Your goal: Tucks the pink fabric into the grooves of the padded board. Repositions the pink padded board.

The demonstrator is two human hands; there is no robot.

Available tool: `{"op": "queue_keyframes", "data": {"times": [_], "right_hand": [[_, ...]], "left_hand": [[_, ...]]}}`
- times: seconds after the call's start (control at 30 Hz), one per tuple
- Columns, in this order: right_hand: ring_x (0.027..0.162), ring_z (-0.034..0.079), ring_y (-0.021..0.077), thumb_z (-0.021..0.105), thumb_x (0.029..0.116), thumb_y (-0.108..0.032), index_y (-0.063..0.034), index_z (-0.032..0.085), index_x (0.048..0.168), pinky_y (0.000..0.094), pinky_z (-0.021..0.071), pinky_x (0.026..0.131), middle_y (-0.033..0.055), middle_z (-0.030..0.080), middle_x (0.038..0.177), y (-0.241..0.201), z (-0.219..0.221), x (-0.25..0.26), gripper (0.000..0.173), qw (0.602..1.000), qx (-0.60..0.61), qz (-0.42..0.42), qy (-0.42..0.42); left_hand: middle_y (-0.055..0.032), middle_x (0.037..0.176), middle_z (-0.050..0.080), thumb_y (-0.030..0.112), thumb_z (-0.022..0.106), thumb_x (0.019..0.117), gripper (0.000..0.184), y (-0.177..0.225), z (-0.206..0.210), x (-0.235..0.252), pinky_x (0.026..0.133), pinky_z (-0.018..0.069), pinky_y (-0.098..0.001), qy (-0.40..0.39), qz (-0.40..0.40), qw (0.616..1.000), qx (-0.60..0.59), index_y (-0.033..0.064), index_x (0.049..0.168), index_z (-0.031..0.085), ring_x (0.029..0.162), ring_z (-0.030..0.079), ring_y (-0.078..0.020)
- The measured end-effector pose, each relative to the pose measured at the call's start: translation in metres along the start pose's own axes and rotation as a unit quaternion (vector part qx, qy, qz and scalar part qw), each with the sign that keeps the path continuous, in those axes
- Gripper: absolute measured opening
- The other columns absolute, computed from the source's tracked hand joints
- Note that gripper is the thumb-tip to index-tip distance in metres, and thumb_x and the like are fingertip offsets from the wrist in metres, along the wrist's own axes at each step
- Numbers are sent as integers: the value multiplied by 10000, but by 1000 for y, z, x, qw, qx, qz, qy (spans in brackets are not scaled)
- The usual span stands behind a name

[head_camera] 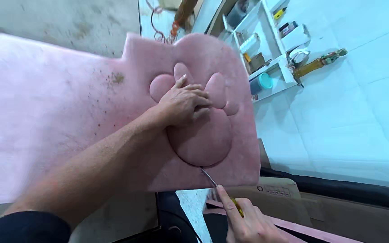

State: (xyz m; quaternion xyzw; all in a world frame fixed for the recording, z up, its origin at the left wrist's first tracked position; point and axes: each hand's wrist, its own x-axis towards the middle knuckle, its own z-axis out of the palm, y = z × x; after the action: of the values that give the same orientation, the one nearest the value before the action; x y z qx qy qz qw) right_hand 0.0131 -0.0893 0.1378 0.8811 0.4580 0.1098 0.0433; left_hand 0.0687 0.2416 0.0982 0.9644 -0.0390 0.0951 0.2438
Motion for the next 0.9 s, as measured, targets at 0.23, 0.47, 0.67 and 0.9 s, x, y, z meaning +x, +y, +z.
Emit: {"op": "queue_keyframes", "data": {"times": [0.23, 0.47, 0.67, 0.9], "right_hand": [[682, 692, 339, 661, 905, -101, -145, 694, 1351, 515, 557, 574, 169, 711, 860, 131, -154, 43, 450, 992, 29, -37, -114], [931, 714, 383, 632, 1000, -179, 62, 623, 1335, 522, 583, 855, 299, 706, 1103, 162, -94, 12, 413, 924, 331, 9, -192], [862, 725, 199, 675, 950, -100, 121, 664, 1236, 336, 593, 850, 238, 742, 982, 141, 38, 9, 361, 849, 511, 9, -134], [733, 664, 37, 623, 998, -206, 22, 646, 1312, 228, 584, 680, 71, 728, 875, 150, 66, 60, 388, 767, 620, -49, -157]], "left_hand": [[48, 1361, 677, 344, 470, 1037, 369, -3, 2, -9, 1246, 272, -494, 84, -1, 996, -26, 200, 1229, 750, 1389, 527, -147], [-38, 1204, 726, 287, 586, 998, 249, 97, 44, -107, 1016, 529, -459, 174, -204, 963, 32, 167, 1140, 751, 1173, 664, -222], [-51, 1317, 699, 452, 598, 963, 451, 155, 122, -135, 1102, 444, -547, 170, -239, 944, 149, 173, 1298, 713, 1252, 634, -298], [-24, 1357, 676, 490, 568, 995, 424, 171, 116, -131, 1068, 449, -563, 85, -310, 912, 256, 259, 1330, 687, 1255, 629, -281]]}}
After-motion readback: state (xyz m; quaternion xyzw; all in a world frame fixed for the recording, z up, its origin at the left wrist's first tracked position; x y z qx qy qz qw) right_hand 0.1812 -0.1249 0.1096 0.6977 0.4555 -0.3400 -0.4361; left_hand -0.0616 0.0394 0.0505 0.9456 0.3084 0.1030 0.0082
